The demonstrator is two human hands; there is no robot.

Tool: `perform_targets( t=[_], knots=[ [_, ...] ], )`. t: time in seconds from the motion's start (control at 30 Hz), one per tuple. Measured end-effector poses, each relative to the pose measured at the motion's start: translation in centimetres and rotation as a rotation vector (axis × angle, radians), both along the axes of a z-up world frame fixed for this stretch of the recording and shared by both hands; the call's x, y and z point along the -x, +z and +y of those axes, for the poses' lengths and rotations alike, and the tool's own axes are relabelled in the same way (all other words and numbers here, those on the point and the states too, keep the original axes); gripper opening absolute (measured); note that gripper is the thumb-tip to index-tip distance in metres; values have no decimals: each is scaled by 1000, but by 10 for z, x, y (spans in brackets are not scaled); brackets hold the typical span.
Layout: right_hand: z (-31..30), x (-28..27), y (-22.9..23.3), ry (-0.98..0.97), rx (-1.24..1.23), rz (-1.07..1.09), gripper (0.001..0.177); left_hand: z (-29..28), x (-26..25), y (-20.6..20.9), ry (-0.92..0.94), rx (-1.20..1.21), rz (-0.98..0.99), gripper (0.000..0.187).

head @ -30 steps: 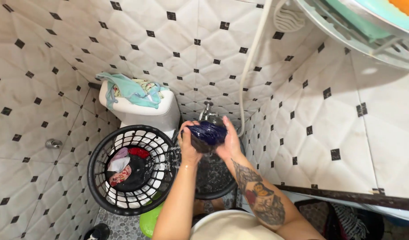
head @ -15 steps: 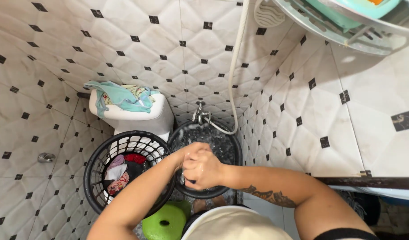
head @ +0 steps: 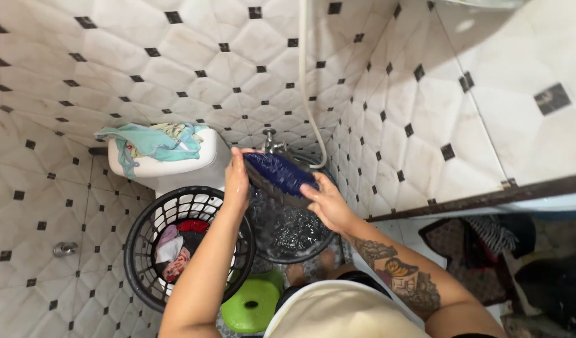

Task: Rinsing clothes in a basin and transferring them to a spin dryer in a bathroom.

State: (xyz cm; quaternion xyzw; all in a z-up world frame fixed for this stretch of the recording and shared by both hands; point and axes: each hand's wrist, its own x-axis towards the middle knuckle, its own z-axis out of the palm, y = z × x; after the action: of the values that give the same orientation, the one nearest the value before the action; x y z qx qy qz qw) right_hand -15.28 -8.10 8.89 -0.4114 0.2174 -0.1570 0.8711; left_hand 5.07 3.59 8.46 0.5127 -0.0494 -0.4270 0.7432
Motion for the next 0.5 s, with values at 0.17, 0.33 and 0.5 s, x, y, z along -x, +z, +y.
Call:
perform_targets(
  t=[0.17,0.33,0.5],
  knots=[
    [-22,77,-75,82,-269,212,44,-15,101,52,-17,138,-1032,25],
    [-27,173,-16,69,837,347,83,-42,223,58,-313,44,-1262,33],
    [-31,273,24,-161,896,462,72,-102,307,31,-618,-45,-823,30]
  ],
)
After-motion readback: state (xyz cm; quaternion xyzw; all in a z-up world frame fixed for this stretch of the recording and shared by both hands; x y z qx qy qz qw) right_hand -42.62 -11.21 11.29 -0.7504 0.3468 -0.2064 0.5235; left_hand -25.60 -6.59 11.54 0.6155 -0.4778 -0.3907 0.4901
